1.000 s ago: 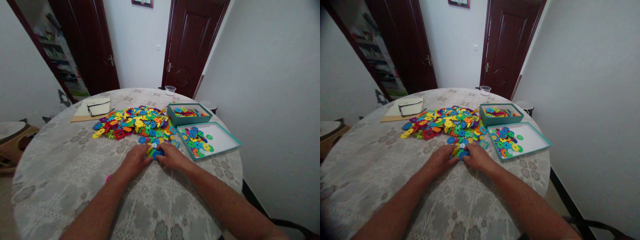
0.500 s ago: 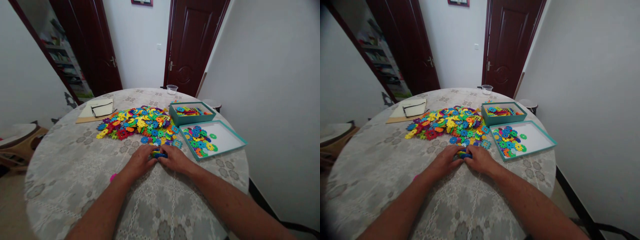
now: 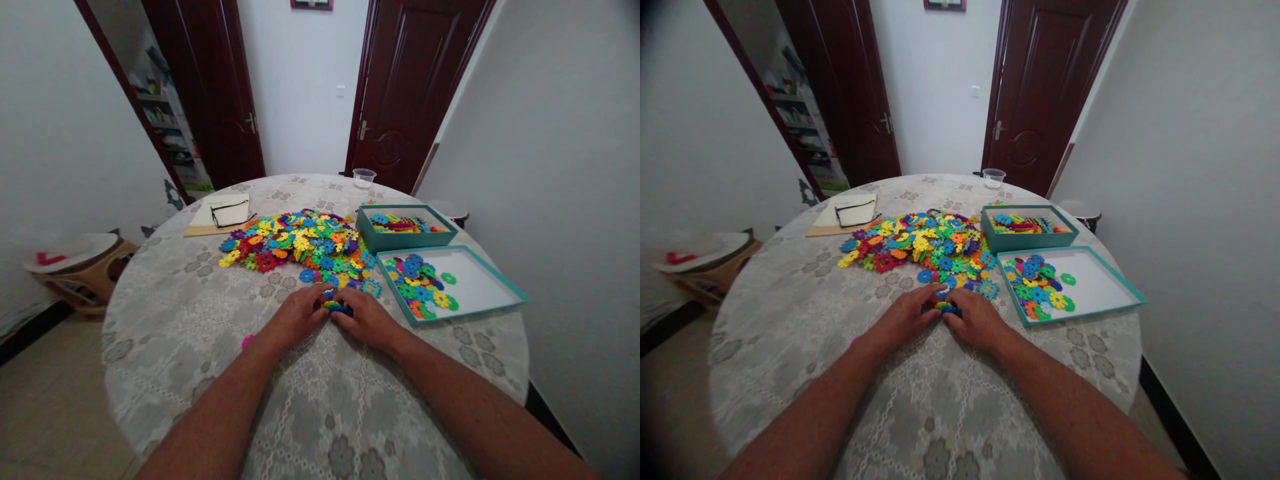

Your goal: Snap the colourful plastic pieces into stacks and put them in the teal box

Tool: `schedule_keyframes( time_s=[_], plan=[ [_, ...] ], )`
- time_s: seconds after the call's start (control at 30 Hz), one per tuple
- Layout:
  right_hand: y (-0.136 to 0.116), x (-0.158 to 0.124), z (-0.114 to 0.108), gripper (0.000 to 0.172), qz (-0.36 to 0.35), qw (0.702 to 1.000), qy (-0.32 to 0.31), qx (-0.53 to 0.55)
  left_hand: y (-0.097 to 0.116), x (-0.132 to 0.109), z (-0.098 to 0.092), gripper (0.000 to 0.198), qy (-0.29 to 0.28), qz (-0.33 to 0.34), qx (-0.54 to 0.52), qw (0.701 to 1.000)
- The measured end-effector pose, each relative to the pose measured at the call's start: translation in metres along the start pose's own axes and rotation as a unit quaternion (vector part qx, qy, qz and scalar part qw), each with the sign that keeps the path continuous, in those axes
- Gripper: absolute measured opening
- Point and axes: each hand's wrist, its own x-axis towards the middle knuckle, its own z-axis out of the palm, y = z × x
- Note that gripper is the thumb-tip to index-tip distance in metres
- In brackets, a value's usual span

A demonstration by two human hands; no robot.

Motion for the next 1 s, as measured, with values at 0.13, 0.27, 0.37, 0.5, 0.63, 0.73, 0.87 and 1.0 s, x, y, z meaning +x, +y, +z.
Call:
schedule_keyframes(
  time_s=[0.13,0.27,0.37,0.5,0.63,0.73,0.87,1.0],
  plan=[
    [0.001,0.0,-0.019,0.006,-0.006,0.996,0.062,-0.063,-0.001,-0.003,-0.019,0.051,0.035,-0.018,-0.011,0.999],
    [0.02,-0.005,-0.06,0.016,0.048,0.96,0.206,-0.183,-0.008,-0.009,-0.043,0.042,0.024,-0.061,0.044,0.997],
    [0.045,-0.013,-0.089,0.027,0.145,0.923,0.227,-0.275,-0.011,-0.013,-0.05,0.038,-0.026,-0.088,0.067,0.994],
    [0.077,-0.026,-0.111,0.034,0.284,0.887,0.118,-0.344,-0.01,-0.014,-0.046,0.036,-0.083,-0.091,0.079,0.989],
    [0.086,-0.03,-0.116,0.034,0.281,0.87,0.135,-0.382,-0.012,-0.018,-0.053,0.039,-0.076,-0.094,0.071,0.99],
    [0.074,-0.022,-0.106,0.027,0.159,0.887,0.23,-0.368,-0.015,-0.02,-0.067,0.032,-0.041,-0.121,0.051,0.99],
    [0.037,-0.01,-0.062,0.021,-0.013,0.953,0.181,-0.242,-0.014,-0.019,-0.082,0.026,0.067,-0.164,0.025,0.984],
    [0.002,-0.009,-0.012,0.026,-0.092,0.981,0.037,-0.17,-0.013,-0.034,-0.093,0.023,0.063,-0.184,0.068,0.979]
  ],
)
